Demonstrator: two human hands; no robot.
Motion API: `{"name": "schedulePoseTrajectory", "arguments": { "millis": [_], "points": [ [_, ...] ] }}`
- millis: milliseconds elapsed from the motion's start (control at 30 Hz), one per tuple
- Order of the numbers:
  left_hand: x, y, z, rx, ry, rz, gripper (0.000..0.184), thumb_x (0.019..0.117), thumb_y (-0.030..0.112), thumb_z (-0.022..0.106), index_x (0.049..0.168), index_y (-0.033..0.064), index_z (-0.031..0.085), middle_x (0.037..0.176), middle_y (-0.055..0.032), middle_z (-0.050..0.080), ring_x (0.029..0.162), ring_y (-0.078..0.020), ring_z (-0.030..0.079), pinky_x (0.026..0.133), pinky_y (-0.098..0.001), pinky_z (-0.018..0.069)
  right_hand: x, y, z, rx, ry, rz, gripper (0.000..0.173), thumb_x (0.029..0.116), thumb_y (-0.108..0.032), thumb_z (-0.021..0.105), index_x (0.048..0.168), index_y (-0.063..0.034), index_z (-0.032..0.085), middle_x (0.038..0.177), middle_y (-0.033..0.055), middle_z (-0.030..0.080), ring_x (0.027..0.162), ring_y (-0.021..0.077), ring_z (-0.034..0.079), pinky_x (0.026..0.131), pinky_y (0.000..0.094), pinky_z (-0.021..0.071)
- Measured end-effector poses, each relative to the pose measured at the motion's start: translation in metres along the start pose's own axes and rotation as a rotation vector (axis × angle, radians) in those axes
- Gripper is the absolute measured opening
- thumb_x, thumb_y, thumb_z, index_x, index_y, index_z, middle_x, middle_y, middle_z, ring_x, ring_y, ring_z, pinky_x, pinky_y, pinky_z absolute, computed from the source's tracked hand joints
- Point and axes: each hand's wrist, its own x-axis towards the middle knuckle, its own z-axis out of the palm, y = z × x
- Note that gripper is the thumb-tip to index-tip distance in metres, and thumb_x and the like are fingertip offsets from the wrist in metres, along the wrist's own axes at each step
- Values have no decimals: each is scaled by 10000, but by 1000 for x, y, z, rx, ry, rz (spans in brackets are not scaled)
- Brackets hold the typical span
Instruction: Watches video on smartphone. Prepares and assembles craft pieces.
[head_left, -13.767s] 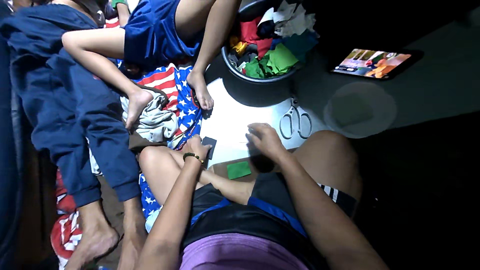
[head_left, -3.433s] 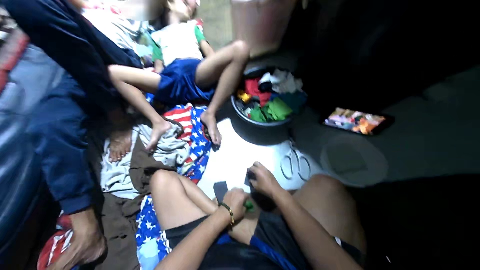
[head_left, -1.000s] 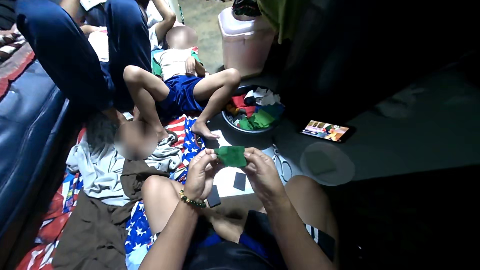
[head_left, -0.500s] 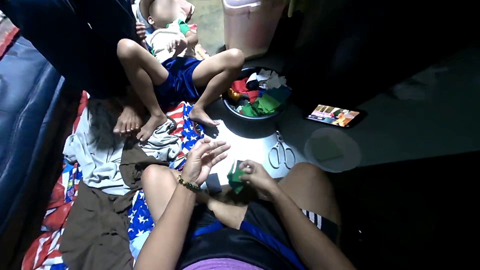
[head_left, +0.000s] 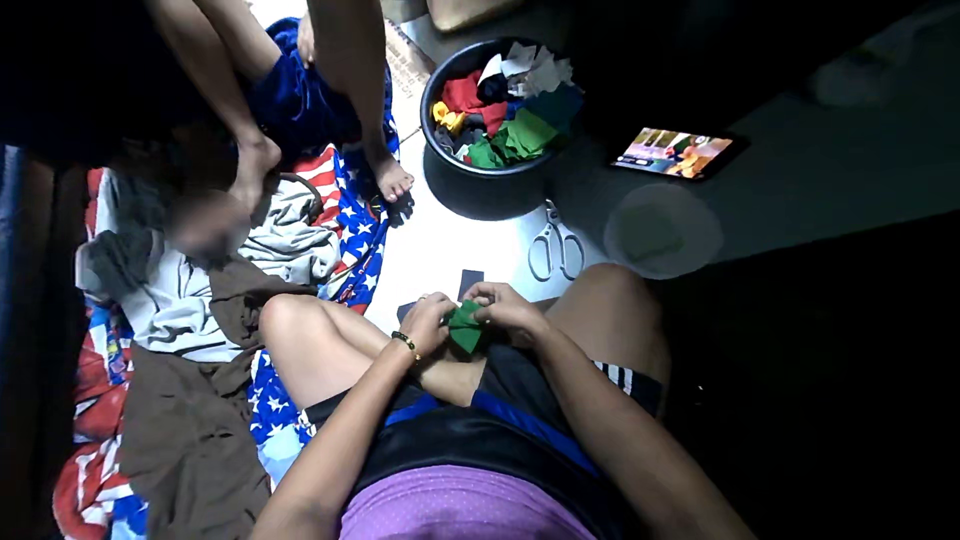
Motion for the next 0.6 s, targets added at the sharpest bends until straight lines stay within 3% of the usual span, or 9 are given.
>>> {"name": "schedulePoseTrajectory", "arguments": {
  "millis": [67, 167, 267, 400, 433, 533, 600],
  "points": [
    [3, -5, 2, -17, 68, -18, 254, 971, 13, 609, 1196, -43, 712, 1336, -231, 626, 1291, -399, 557, 1117, -542, 415, -3, 1, -3, 21, 10, -7, 212, 933, 109, 625, 1132, 38, 618, 926, 86, 628, 764, 87, 563, 702, 257, 493],
    [-1, -17, -8, -135, 258, -64, 179, 924, 25, 691, 1073, -63, 737, 1245, -227, 676, 1200, -375, 627, 1063, -531, 474, -4, 2, -7, 22, 49, -3, 222, 930, 128, 609, 1134, 41, 617, 955, 100, 639, 767, 96, 561, 700, 265, 487],
    [-9, -25, -24, -437, 477, -180, 168, 869, 60, 800, 934, -60, 703, 1010, -173, 705, 944, -257, 672, 892, -456, 545, 1, 7, -6, -64, 9, -9, 249, 911, 131, 627, 1144, 42, 623, 969, 127, 641, 790, 143, 581, 725, 328, 511],
    [-13, -23, -38, -964, 492, -212, 195, 948, 23, 709, 1107, -58, 629, 915, -105, 692, 767, -142, 678, 750, -325, 598, 5, 10, 5, -116, -113, -101, 322, 861, 142, 629, 1153, 6, 628, 1020, 91, 666, 855, 114, 620, 784, 319, 533],
    [-15, -17, -41, -1056, 477, -212, 170, 963, 4, 680, 1104, -56, 607, 889, -102, 696, 743, -145, 692, 724, -318, 609, 7, 11, 8, -183, -114, -127, 333, 853, 139, 631, 1159, 9, 630, 1034, 103, 667, 884, 139, 628, 807, 341, 537],
    [-22, 0, -46, -1181, 415, -217, 162, 983, -46, 619, 1142, -65, 593, 904, -105, 694, 764, -157, 704, 731, -315, 616, 7, 8, 12, -540, -56, -111, 337, 874, 87, 641, 1208, 39, 645, 1160, 247, 669, 1101, 391, 646, 967, 571, 497],
    [-24, 4, -46, -1213, 380, -183, 160, 985, -72, 591, 1144, -59, 588, 911, -95, 691, 774, -154, 704, 743, -309, 617, 5, 9, 13, -522, -59, -136, 331, 875, 88, 644, 1203, 45, 645, 1154, 249, 666, 1088, 390, 644, 964, 563, 494]
  ]
}}
